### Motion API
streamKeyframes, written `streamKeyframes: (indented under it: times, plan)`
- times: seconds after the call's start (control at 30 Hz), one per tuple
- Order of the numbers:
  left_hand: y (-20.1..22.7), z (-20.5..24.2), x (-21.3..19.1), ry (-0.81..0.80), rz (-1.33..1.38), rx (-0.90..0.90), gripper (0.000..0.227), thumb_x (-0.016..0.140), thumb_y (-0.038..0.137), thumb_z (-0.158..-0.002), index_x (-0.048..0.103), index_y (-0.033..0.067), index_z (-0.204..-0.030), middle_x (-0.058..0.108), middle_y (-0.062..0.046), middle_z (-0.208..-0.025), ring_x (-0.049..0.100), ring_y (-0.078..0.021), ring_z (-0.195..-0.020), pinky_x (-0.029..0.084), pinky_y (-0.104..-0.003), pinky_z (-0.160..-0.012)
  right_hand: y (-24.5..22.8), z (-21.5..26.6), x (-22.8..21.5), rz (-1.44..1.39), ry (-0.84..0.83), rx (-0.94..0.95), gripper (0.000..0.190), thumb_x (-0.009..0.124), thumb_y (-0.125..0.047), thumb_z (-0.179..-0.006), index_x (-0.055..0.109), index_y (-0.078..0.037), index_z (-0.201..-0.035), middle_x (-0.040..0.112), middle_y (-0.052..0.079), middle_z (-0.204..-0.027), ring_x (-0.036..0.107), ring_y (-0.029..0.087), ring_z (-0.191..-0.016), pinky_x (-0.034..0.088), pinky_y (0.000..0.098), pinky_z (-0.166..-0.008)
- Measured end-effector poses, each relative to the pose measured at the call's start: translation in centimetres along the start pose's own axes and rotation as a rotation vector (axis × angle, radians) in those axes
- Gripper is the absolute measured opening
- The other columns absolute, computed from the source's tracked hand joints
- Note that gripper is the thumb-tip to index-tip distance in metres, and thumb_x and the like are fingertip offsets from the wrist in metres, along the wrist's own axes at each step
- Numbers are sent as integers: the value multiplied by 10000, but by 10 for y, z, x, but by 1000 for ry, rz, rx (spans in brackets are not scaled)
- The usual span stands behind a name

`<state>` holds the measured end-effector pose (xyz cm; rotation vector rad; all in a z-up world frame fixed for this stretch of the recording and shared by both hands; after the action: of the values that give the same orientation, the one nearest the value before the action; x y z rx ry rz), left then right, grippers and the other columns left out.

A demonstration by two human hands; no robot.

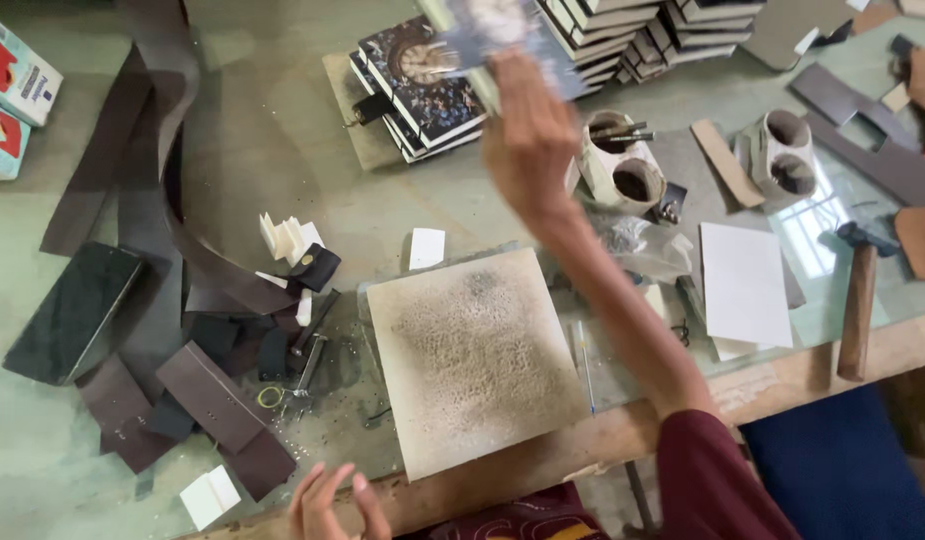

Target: The person assembles decorative notebooks by attaching elastic bands and metal clasps. They use a hammer and a small metal tool to secure the clasps, then stack the finished notebooks on the table.

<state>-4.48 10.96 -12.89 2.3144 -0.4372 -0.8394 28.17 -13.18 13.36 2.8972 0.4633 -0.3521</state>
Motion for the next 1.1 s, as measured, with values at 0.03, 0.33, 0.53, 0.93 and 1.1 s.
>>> streamKeyframes:
  times: [0.03,0.33,0.53,0.93,1.1]
  plan:
    - [-16,12,4,34,-19,-10,145,686,112,-937,629,36,-1046,696,-120,-1029,658,-314,-1155,491,-446,-1135,-11,7,34,-34,-402,108,324,667,-233,-1064,657,-7,-1296,730,165,-1180,754,247,-853,576,335,-641]
    - [-60,28,25,72,-144,25,144,708,97,-872,642,44,-988,690,-117,-944,654,-317,-1066,504,-452,-1095,55,39,79,-262,-292,-92,251,668,-247,-1041,706,-84,-1228,762,80,-1186,718,185,-1012,561,358,-850]
    - [-57,21,25,-38,-189,66,163,736,118,-828,662,57,-960,699,-114,-902,671,-320,-1028,506,-459,-1068,194,-50,121,455,-321,-138,726,731,-488,-829,634,-16,-1373,669,249,-1296,626,387,-1166,478,536,-1009]
    - [-39,13,20,65,-128,-33,157,750,112,-786,692,86,-930,737,-87,-908,692,-309,-1044,524,-417,-989,241,-6,147,386,-625,-63,472,705,-366,-1069,676,100,-1142,735,247,-1032,725,367,-896,555,460,-718]
    - [-38,11,25,119,-105,-32,144,731,100,-782,696,102,-921,738,-66,-885,695,-307,-1035,539,-410,-963,240,-4,114,437,-379,-301,374,646,-290,-1088,663,63,-1208,740,191,-1073,732,288,-927,566,409,-778]
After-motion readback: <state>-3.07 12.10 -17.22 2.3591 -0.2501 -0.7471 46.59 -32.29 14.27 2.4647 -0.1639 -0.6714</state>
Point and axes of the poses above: each hand's wrist, its own z-axis away from the middle knuckle, its own x-axis out of the palm, y = z × x, the point moved 5 cm from there along -z, towards the middle knuckle
